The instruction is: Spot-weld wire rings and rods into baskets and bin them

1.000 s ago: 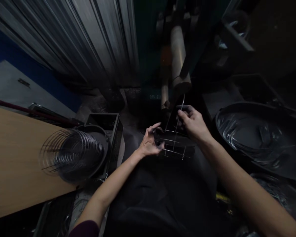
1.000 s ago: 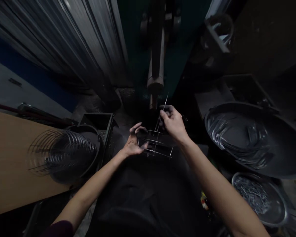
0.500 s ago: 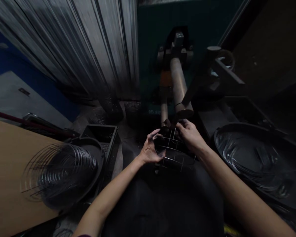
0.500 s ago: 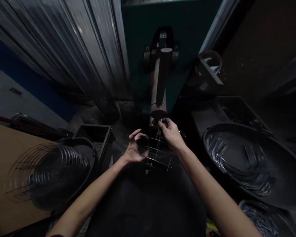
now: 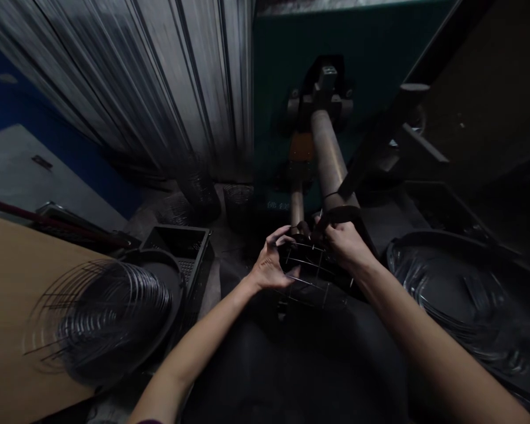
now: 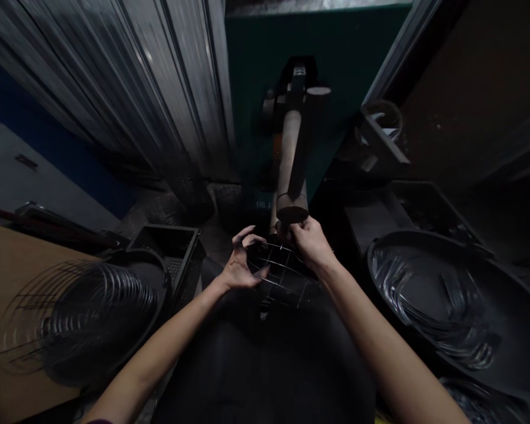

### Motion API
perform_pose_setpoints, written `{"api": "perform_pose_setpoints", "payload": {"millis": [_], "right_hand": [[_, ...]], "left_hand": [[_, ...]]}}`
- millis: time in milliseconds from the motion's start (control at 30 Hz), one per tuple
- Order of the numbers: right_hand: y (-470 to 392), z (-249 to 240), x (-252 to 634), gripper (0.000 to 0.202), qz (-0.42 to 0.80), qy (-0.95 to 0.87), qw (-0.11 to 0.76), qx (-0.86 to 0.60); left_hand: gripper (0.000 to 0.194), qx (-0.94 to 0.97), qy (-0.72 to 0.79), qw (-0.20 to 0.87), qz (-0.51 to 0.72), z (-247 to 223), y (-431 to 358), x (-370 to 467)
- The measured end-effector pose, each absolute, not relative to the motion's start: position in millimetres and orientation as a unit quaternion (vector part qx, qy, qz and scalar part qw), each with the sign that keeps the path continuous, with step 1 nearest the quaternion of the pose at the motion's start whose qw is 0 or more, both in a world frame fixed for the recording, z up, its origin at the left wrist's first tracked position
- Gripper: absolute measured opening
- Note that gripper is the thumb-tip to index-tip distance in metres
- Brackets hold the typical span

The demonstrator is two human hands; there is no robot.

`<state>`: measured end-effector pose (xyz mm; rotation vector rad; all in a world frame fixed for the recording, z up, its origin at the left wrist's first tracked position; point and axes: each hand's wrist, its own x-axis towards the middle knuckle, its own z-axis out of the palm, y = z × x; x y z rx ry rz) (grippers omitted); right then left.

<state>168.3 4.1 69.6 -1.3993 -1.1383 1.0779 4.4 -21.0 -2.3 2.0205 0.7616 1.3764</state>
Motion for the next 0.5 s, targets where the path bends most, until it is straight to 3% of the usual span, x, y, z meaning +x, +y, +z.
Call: {"api": "perform_pose_setpoints", "payload": {"millis": [267,500], "right_hand": [[15.3,63.7,171.9,0.035,0.434,-0.45,0.537,-0.566],[23.6,51.0,176.2,0.035,0.455,-0.43,0.51,-0.59]], "left_hand": [[0.095,0.757,0.286,0.279,0.516,-2.1,-7.6,4.1],[0.097,0.749,0.268,0.314,0.517,-2.1,-0.4,4.1]]}}
